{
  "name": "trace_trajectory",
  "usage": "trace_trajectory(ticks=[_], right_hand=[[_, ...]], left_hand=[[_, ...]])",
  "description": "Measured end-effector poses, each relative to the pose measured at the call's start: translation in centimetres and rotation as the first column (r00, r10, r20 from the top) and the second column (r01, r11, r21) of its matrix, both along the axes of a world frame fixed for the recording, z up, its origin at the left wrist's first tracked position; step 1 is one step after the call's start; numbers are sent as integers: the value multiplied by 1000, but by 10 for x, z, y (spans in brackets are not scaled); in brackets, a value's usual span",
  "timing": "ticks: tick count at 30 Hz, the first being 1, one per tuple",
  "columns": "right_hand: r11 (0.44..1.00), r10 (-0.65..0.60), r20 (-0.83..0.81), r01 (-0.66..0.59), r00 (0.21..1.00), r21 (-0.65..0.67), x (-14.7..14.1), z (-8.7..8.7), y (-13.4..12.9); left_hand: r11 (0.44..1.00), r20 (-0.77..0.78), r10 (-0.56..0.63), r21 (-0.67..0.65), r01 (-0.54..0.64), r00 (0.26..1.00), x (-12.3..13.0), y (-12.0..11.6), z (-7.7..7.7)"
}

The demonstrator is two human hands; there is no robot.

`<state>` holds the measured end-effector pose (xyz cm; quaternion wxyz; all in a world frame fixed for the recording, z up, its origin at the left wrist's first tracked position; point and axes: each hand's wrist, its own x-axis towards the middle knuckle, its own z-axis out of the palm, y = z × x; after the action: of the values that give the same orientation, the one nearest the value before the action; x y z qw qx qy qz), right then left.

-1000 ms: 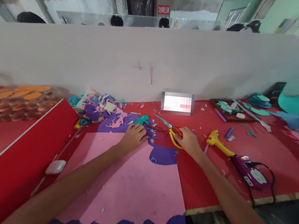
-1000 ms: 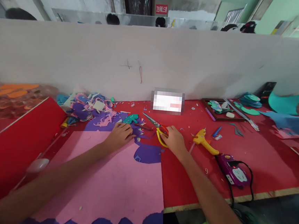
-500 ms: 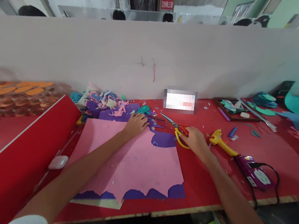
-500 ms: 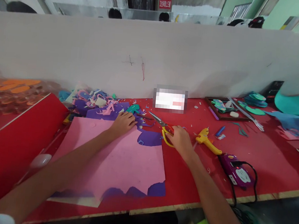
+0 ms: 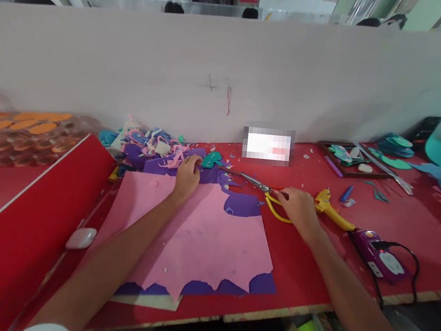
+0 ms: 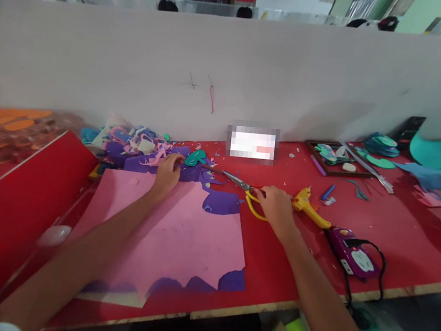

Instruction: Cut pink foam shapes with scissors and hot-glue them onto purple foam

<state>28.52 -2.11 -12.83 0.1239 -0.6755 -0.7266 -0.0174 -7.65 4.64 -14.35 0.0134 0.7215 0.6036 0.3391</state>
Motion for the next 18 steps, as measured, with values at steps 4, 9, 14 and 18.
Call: trace_trajectory(ticks=[4, 9, 14, 18], right_hand=[[1000, -6, 14, 5, 1000, 28, 1, -2, -1], [997, 9, -14, -8, 1000, 81, 4, -8, -1], [990, 73, -105, -59, 992, 128, 10, -19, 6], [982, 132, -250, -91, 959, 167, 15, -22, 13]], left_hand=[[997, 35, 68, -29, -67, 997, -2, 3, -3], [995, -32, 66, -75, -68, 997, 8, -4, -1], [991, -146, 19, -127, -38, 989, 8, -11, 2], [983, -205, -58, -182, 20, 977, -5, -6, 5]])
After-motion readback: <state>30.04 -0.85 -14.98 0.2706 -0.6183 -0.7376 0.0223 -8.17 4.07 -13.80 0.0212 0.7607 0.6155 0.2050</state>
